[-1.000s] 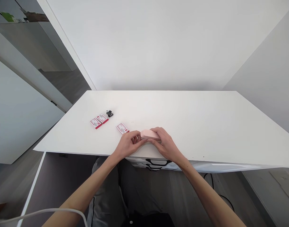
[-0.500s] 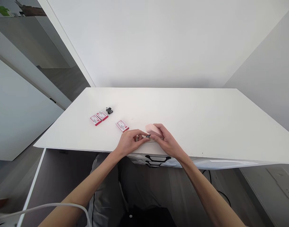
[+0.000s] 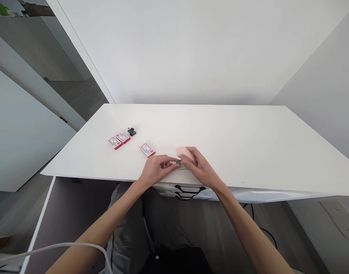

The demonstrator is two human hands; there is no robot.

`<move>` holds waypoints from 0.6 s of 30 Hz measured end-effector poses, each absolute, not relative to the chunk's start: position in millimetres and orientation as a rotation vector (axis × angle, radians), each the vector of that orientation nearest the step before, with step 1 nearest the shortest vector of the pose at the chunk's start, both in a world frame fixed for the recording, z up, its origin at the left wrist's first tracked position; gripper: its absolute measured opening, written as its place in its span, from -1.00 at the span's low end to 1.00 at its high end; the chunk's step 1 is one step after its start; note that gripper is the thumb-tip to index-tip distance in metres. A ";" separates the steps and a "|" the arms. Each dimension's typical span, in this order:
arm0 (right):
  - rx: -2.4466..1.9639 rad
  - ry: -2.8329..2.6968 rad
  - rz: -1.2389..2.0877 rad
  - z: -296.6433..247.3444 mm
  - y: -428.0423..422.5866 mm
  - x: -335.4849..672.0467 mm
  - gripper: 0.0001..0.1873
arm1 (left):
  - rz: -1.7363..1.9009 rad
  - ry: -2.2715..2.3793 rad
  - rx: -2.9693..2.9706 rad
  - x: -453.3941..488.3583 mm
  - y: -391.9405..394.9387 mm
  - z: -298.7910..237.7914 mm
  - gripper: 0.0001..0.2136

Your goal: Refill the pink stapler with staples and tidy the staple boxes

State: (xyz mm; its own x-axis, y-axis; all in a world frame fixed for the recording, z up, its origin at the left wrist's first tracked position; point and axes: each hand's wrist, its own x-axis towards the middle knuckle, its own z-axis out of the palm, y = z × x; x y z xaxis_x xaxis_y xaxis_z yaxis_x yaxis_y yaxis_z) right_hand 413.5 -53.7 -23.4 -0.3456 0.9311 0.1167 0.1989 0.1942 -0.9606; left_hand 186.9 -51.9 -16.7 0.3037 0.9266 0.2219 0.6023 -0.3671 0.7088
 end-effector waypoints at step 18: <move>-1.096 -1.652 1.172 -23.8 -55.3 412.2 -0.57 | 1.123 1.966 2.207 134.1 -46.7 -13.6 -0.48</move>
State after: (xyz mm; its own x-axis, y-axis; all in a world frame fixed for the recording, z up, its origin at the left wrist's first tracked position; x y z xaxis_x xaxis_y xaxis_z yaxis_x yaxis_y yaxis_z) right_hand 412.2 -55.3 -23.8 -0.2908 0.9480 0.1292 0.1914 0.1899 -0.9630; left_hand 134.1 -46.7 -13.6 -0.0254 0.8608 0.5083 0.8750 -0.2268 0.4278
